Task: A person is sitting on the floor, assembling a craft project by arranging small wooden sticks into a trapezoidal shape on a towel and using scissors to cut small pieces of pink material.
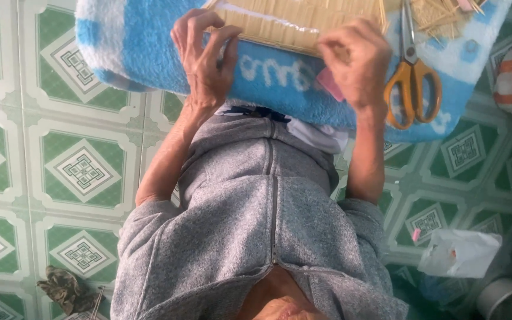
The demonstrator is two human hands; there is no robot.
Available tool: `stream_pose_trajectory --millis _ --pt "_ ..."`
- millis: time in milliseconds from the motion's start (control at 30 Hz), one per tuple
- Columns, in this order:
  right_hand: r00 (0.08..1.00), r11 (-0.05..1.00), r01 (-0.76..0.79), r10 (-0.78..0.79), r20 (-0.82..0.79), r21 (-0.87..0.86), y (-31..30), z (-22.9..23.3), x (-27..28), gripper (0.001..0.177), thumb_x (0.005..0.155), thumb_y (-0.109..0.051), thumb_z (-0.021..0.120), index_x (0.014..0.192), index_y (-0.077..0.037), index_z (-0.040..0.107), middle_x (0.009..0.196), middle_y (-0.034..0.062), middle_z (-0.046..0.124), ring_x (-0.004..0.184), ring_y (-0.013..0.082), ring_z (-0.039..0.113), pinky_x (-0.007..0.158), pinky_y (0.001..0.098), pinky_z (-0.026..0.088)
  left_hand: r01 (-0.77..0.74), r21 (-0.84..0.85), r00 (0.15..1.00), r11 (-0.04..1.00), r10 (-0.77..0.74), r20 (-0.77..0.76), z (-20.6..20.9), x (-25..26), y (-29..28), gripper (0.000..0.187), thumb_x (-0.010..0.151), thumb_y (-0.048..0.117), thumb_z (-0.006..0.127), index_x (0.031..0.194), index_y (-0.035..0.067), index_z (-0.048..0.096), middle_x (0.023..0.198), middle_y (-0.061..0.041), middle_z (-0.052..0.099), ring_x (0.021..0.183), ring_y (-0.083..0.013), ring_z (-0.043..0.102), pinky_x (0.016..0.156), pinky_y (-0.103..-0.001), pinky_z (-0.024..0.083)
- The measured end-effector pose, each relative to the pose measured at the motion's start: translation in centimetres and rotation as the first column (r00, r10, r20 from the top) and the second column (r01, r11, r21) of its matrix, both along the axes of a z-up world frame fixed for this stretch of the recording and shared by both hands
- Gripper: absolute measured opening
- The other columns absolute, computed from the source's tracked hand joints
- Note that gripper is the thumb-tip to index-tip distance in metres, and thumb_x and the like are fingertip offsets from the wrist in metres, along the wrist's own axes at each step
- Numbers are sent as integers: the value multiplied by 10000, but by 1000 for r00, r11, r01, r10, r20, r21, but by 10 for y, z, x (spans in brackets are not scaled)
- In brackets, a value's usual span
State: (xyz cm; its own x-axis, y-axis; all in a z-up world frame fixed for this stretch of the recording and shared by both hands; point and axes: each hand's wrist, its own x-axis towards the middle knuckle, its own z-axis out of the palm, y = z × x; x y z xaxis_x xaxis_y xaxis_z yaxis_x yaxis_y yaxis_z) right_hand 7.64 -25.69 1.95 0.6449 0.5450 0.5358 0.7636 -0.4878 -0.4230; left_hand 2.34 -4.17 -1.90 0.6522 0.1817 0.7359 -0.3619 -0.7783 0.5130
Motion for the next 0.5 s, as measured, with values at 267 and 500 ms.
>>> stream_pose_trajectory --millis 267,500 --pt "999 1000 4 -4 36 -14 18 -8 -4 117 755 -45 730 701 -71 629 681 3 494 645 124 375 560 222 348 62 30 997 998 -60 -54 18 -5 0 216 645 -15 686 806 88 587 851 -28 453 914 -196 395 794 -368 300" --pt "996 998 41 -38 80 -38 22 -7 -5 107 737 -55 740 706 -84 642 676 -9 503 657 120 376 556 213 354 42 33 998 999 -40 -39 -2 1 -6 133 692 30 662 767 116 594 865 -4 476 941 -186 391 828 -386 291"
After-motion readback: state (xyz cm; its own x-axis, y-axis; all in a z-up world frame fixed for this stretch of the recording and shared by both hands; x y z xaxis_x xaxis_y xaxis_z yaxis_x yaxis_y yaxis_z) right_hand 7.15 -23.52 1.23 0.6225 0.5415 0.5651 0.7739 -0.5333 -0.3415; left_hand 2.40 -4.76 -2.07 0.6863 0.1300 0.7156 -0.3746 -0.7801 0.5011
